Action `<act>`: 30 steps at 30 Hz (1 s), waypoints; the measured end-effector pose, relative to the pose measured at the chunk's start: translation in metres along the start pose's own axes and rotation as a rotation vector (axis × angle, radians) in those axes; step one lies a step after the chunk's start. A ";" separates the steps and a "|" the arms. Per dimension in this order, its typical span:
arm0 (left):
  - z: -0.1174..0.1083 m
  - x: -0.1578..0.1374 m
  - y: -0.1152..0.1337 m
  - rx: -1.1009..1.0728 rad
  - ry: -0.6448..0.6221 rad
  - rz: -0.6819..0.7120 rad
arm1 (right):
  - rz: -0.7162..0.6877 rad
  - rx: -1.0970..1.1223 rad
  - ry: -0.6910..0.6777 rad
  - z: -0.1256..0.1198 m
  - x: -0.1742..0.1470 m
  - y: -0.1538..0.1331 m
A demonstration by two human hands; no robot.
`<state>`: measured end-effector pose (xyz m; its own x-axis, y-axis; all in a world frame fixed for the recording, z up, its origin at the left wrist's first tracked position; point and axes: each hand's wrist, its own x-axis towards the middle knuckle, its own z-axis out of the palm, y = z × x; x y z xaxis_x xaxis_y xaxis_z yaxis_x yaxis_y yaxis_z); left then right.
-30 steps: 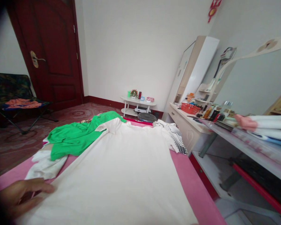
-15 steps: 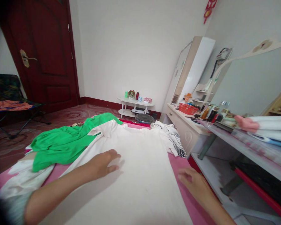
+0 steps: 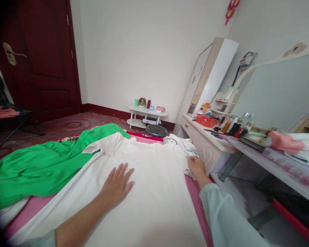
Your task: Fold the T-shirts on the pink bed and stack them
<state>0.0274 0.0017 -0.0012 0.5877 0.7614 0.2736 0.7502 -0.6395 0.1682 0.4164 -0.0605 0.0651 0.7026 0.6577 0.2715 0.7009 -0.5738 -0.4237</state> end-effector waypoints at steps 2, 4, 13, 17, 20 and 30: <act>-0.001 0.001 0.001 -0.004 -0.004 -0.005 | 0.021 -0.049 -0.023 0.005 0.009 -0.013; -0.001 0.001 0.001 -0.010 -0.012 -0.008 | 0.035 -0.070 -0.028 0.009 0.010 -0.027; 0.006 0.001 -0.003 -0.051 0.021 -0.001 | -0.721 -0.211 -0.211 0.018 -0.059 -0.094; 0.006 0.001 -0.003 -0.055 0.015 -0.005 | -0.428 -0.141 -0.001 0.024 -0.047 -0.085; 0.005 0.001 -0.003 -0.048 0.008 -0.013 | -0.310 -0.238 -0.055 0.034 -0.032 -0.074; 0.005 0.001 -0.004 -0.055 0.016 -0.010 | -0.550 -0.415 -0.066 0.016 -0.050 -0.099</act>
<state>0.0269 0.0054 -0.0065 0.5748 0.7662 0.2872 0.7380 -0.6370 0.2226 0.3101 -0.0286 0.0792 0.2323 0.9273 0.2935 0.9513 -0.2795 0.1301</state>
